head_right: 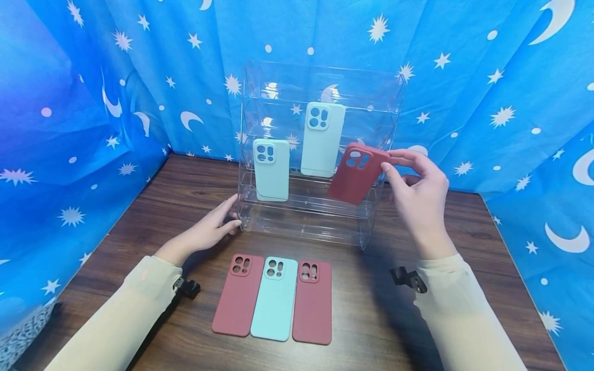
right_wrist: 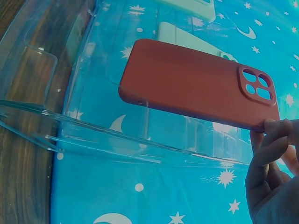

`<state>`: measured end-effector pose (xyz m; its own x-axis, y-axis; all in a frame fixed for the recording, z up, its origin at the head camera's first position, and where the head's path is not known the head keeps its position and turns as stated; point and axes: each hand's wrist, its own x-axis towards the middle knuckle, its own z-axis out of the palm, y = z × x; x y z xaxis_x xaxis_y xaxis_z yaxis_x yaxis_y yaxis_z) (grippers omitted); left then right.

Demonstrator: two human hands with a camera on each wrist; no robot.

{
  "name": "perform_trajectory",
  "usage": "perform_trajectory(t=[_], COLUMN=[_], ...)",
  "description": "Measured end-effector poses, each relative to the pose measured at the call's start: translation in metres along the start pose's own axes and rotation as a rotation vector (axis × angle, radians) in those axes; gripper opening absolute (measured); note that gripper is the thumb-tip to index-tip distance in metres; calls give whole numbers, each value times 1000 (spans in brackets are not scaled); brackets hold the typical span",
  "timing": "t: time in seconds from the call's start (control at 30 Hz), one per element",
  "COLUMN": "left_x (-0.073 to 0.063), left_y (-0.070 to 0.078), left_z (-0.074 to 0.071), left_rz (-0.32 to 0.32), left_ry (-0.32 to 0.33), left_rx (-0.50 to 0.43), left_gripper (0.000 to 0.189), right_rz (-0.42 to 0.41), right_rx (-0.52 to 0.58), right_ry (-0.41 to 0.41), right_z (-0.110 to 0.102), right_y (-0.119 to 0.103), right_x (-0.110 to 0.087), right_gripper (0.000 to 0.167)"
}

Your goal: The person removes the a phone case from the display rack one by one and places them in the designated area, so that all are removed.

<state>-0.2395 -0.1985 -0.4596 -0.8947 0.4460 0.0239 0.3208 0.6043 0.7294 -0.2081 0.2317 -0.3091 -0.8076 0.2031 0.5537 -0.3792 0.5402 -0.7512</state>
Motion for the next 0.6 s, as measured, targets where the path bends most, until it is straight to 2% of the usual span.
perform_trajectory(t=[0.6], left_x=[0], left_y=[2], left_z=[1], left_rz=[-2], left_ry=[9], left_rx=[-5], left_gripper=[73], right_rz=[60], right_rx=[25], right_ry=[-43], right_z=[-17], right_y=[3], right_x=[-4], right_gripper=[33])
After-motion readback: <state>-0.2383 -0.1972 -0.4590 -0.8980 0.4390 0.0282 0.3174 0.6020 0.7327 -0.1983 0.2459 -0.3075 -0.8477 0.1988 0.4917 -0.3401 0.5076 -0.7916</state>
